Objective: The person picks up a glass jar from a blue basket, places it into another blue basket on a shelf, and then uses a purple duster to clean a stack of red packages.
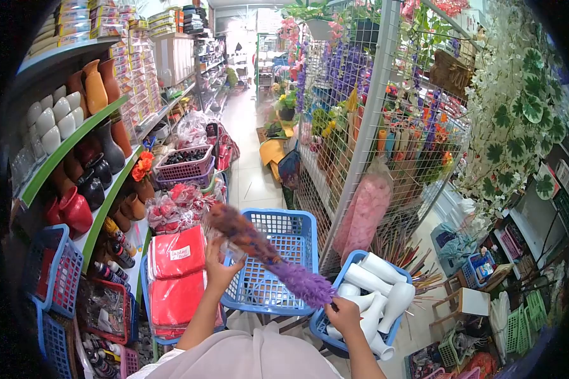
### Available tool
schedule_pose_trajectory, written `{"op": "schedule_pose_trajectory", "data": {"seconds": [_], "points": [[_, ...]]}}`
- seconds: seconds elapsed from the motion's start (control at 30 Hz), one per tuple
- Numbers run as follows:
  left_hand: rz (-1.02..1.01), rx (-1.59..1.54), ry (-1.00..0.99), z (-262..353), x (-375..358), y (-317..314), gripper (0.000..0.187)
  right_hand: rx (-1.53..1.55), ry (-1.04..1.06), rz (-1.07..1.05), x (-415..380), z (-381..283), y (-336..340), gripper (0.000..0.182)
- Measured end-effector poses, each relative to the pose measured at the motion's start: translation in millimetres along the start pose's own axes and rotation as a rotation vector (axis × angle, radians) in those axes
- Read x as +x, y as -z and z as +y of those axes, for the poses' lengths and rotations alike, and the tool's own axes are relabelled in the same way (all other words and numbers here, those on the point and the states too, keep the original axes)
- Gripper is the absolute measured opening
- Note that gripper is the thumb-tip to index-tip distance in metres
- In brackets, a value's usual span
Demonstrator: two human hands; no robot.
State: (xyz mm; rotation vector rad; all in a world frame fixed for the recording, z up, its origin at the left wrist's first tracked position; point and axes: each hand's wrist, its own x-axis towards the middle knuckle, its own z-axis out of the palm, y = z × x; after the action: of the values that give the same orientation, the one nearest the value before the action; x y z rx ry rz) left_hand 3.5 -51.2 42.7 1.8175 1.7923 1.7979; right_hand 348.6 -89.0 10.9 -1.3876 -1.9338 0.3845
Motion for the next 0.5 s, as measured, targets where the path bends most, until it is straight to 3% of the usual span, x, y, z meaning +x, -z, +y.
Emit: {"op": "schedule_pose_trajectory", "data": {"seconds": [0.03,0.07,0.1,0.17,0.43,0.5], "points": [[0.027,-0.110,0.049,-3.1,-0.7,-2.4,0.071,0.011,0.043,-0.036,-2.1,0.5,0.3,0.019],[0.085,-0.430,0.098,-2.7,-2.1,-12.0,0.065,-0.025,0.066,-0.061,-2.9,9.6,-2.5,0.019],[0.086,-0.430,0.098,-6.2,-3.5,-11.5,0.065,-0.025,0.067,-0.061,-2.3,12.0,-4.0,0.019],[0.039,-0.037,0.001,-2.1,-1.4,-3.5,0.064,-0.014,-0.017,0.022,1.7,8.8,-3.8,0.019],[0.053,-0.252,0.046,-12.3,-6.4,-6.9,0.067,-0.020,0.028,-0.012,2.0,6.4,0.4,0.019],[0.050,-0.021,-0.020,-2.2,-5.4,-0.2,0.069,-0.013,0.006,0.026,3.3,7.3,-0.4,0.020]]}}
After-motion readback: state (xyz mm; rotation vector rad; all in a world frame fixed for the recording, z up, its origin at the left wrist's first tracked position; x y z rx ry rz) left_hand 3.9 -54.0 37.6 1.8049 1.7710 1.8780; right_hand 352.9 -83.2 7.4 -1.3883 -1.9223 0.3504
